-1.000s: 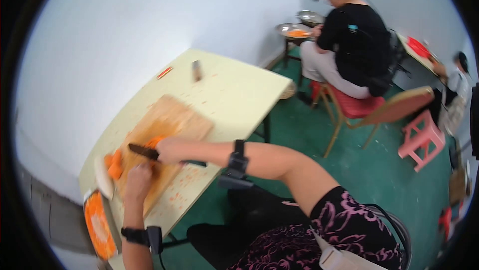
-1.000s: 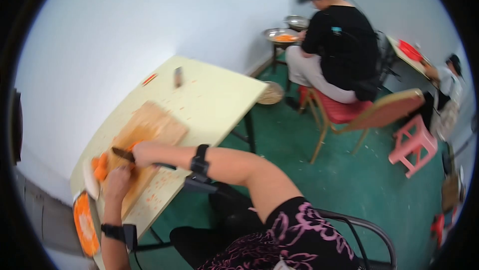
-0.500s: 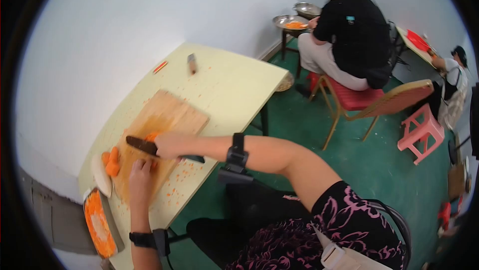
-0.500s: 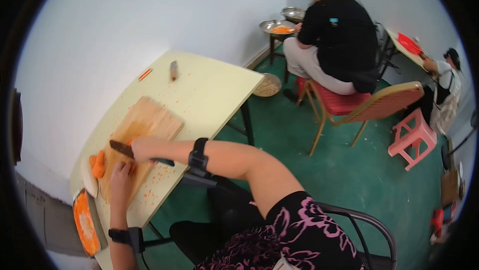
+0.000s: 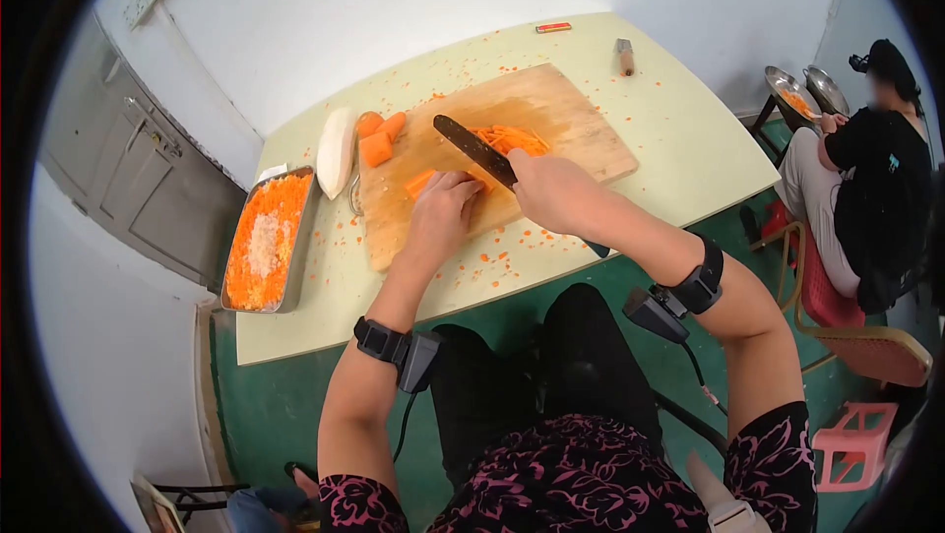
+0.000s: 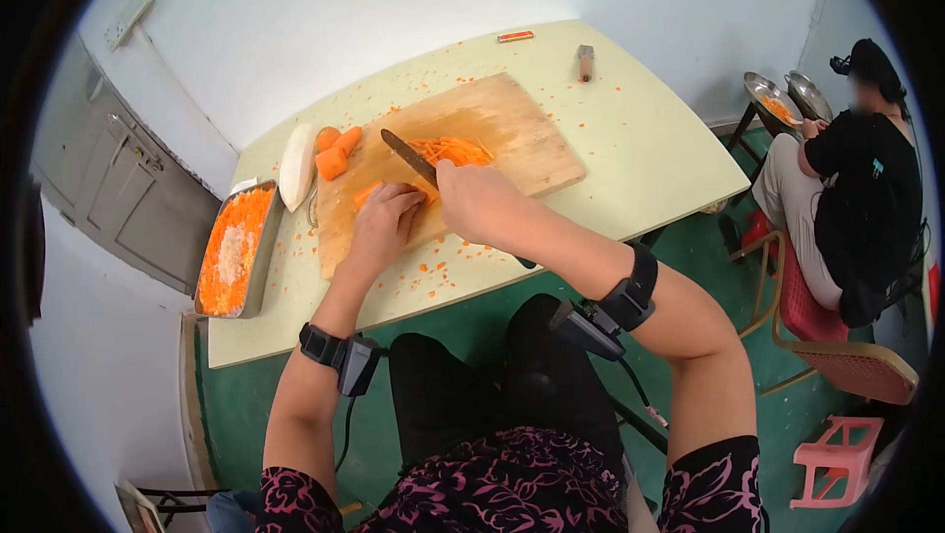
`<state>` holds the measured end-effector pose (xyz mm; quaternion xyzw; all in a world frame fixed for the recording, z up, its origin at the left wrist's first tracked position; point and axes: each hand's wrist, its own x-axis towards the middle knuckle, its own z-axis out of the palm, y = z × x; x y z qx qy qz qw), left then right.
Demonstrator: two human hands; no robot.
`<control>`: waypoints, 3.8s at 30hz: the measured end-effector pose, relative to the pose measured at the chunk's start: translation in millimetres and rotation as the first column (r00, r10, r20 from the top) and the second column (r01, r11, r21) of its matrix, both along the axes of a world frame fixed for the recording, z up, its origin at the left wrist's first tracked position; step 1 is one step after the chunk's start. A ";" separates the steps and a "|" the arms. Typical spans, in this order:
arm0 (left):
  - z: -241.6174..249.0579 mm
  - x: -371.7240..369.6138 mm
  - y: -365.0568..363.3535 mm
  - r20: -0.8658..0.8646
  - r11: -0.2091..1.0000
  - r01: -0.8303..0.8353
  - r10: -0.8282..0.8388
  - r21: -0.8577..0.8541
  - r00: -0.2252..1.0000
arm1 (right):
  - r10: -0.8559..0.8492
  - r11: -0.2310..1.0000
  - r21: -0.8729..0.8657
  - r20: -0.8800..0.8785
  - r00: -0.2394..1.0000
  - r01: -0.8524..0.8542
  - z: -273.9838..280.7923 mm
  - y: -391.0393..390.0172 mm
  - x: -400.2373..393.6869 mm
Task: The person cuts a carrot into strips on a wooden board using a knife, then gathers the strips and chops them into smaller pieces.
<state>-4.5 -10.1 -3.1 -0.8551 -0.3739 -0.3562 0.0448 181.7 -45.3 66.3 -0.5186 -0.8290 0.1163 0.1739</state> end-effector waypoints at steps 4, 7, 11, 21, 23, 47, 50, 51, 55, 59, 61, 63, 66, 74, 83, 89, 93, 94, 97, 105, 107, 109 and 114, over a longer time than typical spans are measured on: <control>3.1 3.0 -3.2 -0.006 0.998 -0.044 0.044 -0.036 0.999 | 0.015 0.998 0.061 0.021 1.000 -0.016 -0.1 -4.1 -0.8; 4.2 5.4 -4.3 0.009 0.998 -0.048 0.048 -0.026 0.999 | -0.008 0.994 0.106 0.018 1.000 0.006 -2.8 -8.6 -4.1; 11.1 4.8 -2.5 -0.036 0.993 -0.061 0.058 -0.099 0.998 | -0.001 0.998 0.055 0.041 0.999 -0.001 -5.6 -8.9 -7.4; 7.9 5.6 0.4 0.040 0.997 -0.008 0.011 -0.076 0.999 | 0.017 0.998 -0.070 0.171 0.985 -0.005 6.7 -8.9 -4.9; 5.7 5.9 1.7 0.043 0.996 -0.015 0.018 -0.083 0.999 | 0.030 0.997 -0.072 0.180 0.983 -0.017 6.4 -8.0 -1.2; 2.7 4.6 2.0 0.096 0.997 -0.015 0.023 -0.081 0.995 | 0.000 1.000 0.024 0.207 0.978 -0.005 -2.1 9.7 -11.9; 0.8 4.2 2.6 0.099 0.997 -0.008 0.015 -0.075 0.995 | 0.011 0.999 0.031 0.214 0.977 -0.018 -0.3 2.8 -10.2; 0.8 4.2 2.9 0.106 0.997 -0.005 0.012 -0.071 0.994 | 0.015 0.999 0.032 0.214 0.977 -0.022 0.1 1.4 -9.7; 1.8 3.9 3.5 0.108 0.997 0.000 0.009 -0.081 0.994 | 0.029 0.999 0.031 0.217 0.976 -0.037 2.6 -3.7 -9.9; -1.2 4.0 5.4 0.108 0.998 0.000 0.008 -0.068 0.994 | 0.032 0.999 0.029 0.191 0.981 -0.038 -2.0 0.6 -7.8; 0.7 3.4 5.0 0.101 0.997 0.002 0.005 -0.076 0.995 | 0.032 0.999 -0.028 0.191 0.981 -0.027 -1.9 6.4 -6.2; 2.9 3.9 3.8 0.112 0.998 0.014 -0.007 -0.062 0.994 | 0.039 0.993 -0.120 0.207 0.978 -0.014 9.4 13.0 -7.1; -0.1 3.8 5.1 0.123 0.998 -0.003 0.010 -0.063 0.992 | -0.027 0.926 -0.370 0.139 0.990 0.078 30.3 15.7 -12.6; -1.9 2.7 5.3 0.072 0.996 -0.035 0.041 -0.084 0.997 | -0.068 0.960 -0.263 0.107 0.992 0.094 18.7 41.1 -35.7; -0.1 4.1 2.6 0.110 0.998 -0.017 0.023 -0.055 0.994 | 0.041 0.999 -0.031 0.137 0.990 -0.038 1.7 16.0 -5.6; 3.9 4.6 -1.6 0.112 0.998 -0.011 0.017 -0.061 0.994 | 0.034 0.999 -0.039 0.207 0.978 -0.026 5.0 0.9 -11.1; 3.8 5.2 -0.1 0.111 0.999 0.002 0.003 -0.044 0.994 | 0.043 0.999 -0.036 0.247 0.968 -0.035 9.3 -3.1 -13.5; 3.2 5.1 0.5 0.114 0.999 0.004 0.001 -0.042 0.993 | 0.041 0.999 -0.035 0.250 0.967 -0.033 9.6 -3.4 -14.2; 4.0 4.5 0.4 0.092 0.997 -0.010 0.017 -0.076 0.996 | 0.037 0.999 -0.042 0.265 0.964 -0.027 8.8 -2.9 -16.3; 1.6 5.6 2.6 0.092 0.997 -0.038 0.044 -0.071 0.995 | 0.117 0.979 0.148 0.162 0.980 -0.141 -12.9 35.5 -31.9; -1.7 4.4 4.3 0.105 0.998 -0.034 0.040 -0.053 0.994 | -0.038 0.982 -0.178 0.103 0.994 0.056 9.3 44.6 -33.9; -4.3 3.0 5.2 0.121 0.998 -0.038 0.045 -0.053 0.992 | -0.115 0.930 -0.344 0.065 0.991 0.131 19.4 45.6 -33.0; -2.1 4.1 3.9 0.115 0.997 -0.043 0.049 -0.058 0.992 | -0.030 0.981 -0.190 0.058 0.998 0.041 11.7 27.3 -11.1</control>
